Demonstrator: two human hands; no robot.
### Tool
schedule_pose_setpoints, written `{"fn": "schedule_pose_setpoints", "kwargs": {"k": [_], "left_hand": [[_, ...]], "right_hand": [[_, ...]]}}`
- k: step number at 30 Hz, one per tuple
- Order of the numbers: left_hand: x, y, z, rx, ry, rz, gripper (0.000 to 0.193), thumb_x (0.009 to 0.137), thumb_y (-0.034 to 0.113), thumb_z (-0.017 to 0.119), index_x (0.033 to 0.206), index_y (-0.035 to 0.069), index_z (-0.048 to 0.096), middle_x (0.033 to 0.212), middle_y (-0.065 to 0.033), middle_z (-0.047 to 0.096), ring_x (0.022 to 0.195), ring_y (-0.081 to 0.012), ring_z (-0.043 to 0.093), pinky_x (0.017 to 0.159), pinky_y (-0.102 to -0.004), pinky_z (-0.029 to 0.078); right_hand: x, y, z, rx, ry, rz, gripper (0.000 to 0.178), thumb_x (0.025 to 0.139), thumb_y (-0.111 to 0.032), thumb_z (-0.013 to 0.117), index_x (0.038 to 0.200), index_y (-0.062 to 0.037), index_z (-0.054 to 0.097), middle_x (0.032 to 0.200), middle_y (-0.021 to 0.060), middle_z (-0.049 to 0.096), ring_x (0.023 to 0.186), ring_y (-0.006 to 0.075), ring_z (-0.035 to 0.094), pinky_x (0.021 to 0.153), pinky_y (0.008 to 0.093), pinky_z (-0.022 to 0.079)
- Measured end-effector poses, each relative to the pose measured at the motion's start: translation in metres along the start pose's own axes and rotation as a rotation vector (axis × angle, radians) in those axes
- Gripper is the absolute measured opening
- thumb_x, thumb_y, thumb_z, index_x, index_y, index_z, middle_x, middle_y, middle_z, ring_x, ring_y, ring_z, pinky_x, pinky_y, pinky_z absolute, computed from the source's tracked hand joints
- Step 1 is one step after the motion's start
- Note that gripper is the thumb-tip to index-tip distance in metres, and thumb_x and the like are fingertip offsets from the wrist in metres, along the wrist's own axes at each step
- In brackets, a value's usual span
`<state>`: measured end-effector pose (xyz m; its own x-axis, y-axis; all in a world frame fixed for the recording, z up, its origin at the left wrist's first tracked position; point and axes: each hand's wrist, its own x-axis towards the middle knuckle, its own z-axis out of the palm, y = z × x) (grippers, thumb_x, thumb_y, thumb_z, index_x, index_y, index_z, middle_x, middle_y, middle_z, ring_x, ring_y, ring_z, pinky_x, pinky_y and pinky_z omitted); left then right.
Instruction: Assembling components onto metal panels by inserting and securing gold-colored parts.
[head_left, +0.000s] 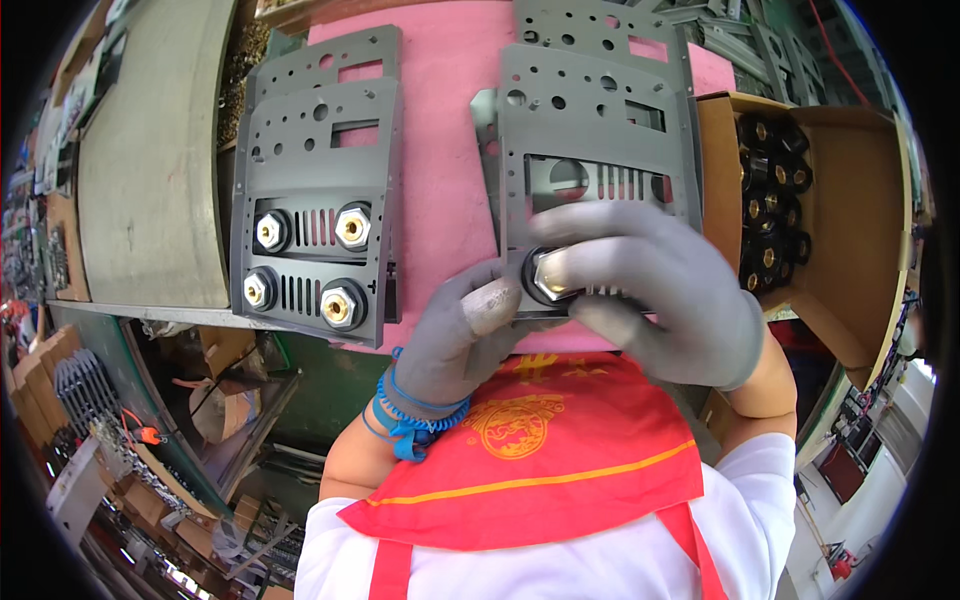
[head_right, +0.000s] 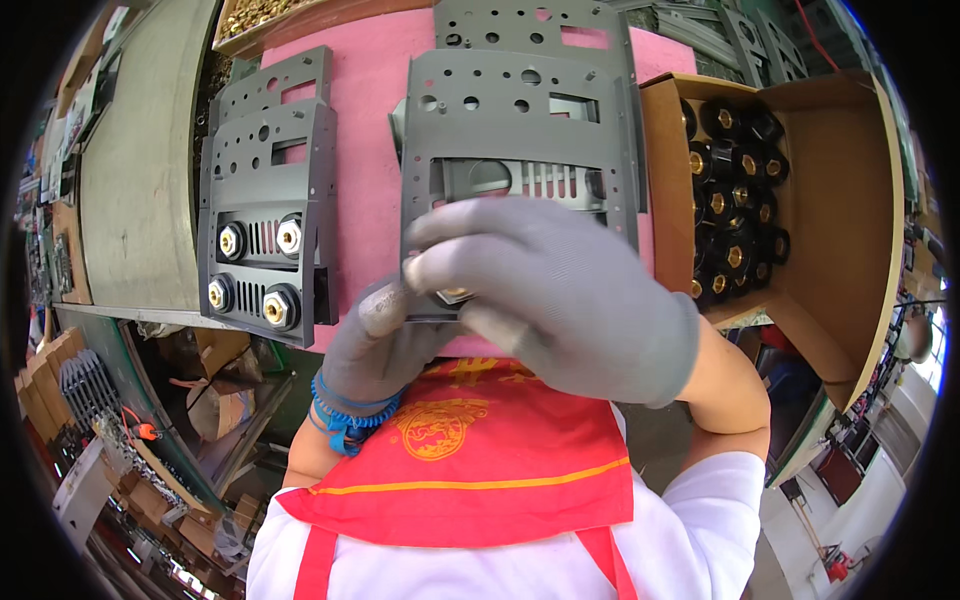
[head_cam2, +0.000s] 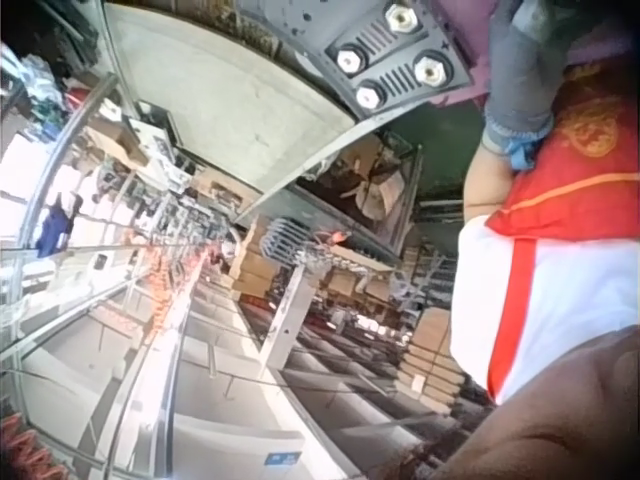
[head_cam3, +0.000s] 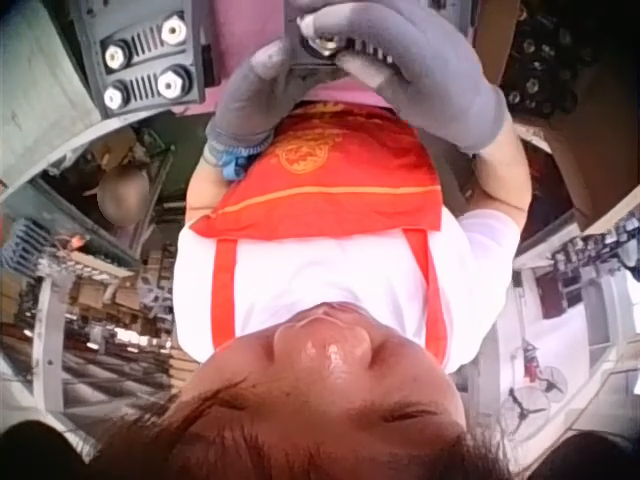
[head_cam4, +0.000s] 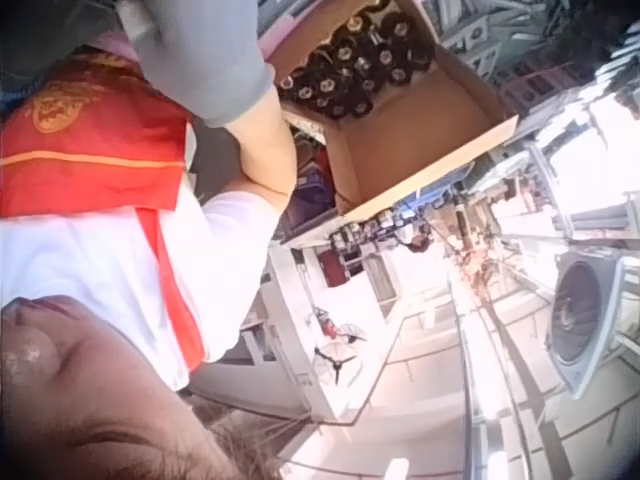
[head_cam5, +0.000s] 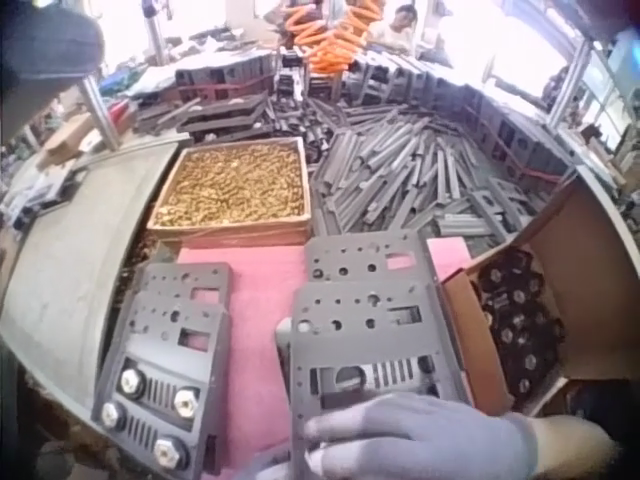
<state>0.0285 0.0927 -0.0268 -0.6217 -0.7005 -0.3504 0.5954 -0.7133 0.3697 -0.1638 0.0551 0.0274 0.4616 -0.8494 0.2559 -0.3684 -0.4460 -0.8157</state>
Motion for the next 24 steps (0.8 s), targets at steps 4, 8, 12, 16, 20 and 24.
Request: {"fn": "schedule_pose_setpoints", "kwargs": {"k": [4, 8, 12, 16, 20, 24], "left_hand": [[-0.004, 0.002, 0.003, 0.053, 0.034, 0.005, 0.061, 0.096, 0.038, 0.052, 0.135, -0.009, 0.044, 0.131, -0.015, 0.054, 0.122, -0.0231, 0.053, 0.107, -0.0389, 0.039], [-0.005, 0.01, 0.015, 0.23, 0.13, 0.001, 0.065, 0.095, 0.042, 0.049, 0.137, -0.007, 0.042, 0.129, -0.0157, 0.055, 0.118, -0.0246, 0.056, 0.105, -0.0393, 0.042], [-0.015, 0.016, 0.024, 0.506, 0.207, 0.031, 0.062, 0.096, 0.036, 0.049, 0.139, -0.007, 0.039, 0.127, -0.0162, 0.056, 0.113, -0.0249, 0.059, 0.101, -0.0394, 0.045], [-0.008, 0.013, 0.035, 0.377, 0.326, 0.125, 0.056, 0.098, 0.02, 0.044, 0.145, -0.007, 0.03, 0.128, -0.0195, 0.054, 0.111, -0.027, 0.06, 0.099, -0.0406, 0.047], [-0.008, 0.006, 0.033, 0.392, 0.449, 0.323, 0.066, 0.096, 0.019, 0.044, 0.151, -0.006, 0.017, 0.128, -0.0195, 0.051, 0.11, -0.0258, 0.059, 0.099, -0.0428, 0.047], [-0.017, 0.004, 0.034, 0.707, 0.526, 0.489, 0.059, 0.093, 0.011, 0.046, 0.147, -0.006, 0.028, 0.112, -0.0129, 0.052, 0.097, -0.0194, 0.058, 0.094, -0.0395, 0.051]], "right_hand": [[-0.007, 0.001, -0.006, -0.12, -0.188, 0.048, 0.03, 0.082, -0.015, 0.07, 0.111, -0.0104, 0.059, 0.104, 0.0094, 0.061, 0.093, 0.0308, 0.061, 0.081, 0.0421, 0.048], [-0.011, -0.003, -0.013, -0.036, -0.125, 0.167, 0.047, 0.078, -0.014, 0.077, 0.121, -0.006, 0.06, 0.104, 0.013, 0.064, 0.096, 0.0348, 0.062, 0.079, 0.0415, 0.05], [-0.019, 0.002, -0.073, -0.509, 0.108, 0.269, 0.045, 0.078, -0.009, 0.073, 0.122, -0.0043, 0.062, 0.124, 0.02, 0.06, 0.115, 0.0361, 0.059, 0.096, 0.038, 0.047], [-0.081, 0.047, -0.12, -1.09, 0.162, 0.681, 0.046, 0.083, -0.007, 0.066, 0.128, -0.0153, 0.058, 0.125, 0.0085, 0.061, 0.115, 0.0313, 0.057, 0.1, 0.0435, 0.044], [-0.088, 0.061, -0.123, -1.111, 0.101, 0.705, 0.051, 0.083, -0.007, 0.068, 0.131, -0.0175, 0.056, 0.124, 0.0061, 0.061, 0.118, 0.0308, 0.053, 0.103, 0.0444, 0.04], [-0.082, 0.053, -0.12, -1.101, 0.226, 0.66, 0.05, 0.077, -0.007, 0.073, 0.124, -0.0139, 0.058, 0.119, 0.0096, 0.06, 0.117, 0.0321, 0.054, 0.101, 0.0429, 0.041]]}}
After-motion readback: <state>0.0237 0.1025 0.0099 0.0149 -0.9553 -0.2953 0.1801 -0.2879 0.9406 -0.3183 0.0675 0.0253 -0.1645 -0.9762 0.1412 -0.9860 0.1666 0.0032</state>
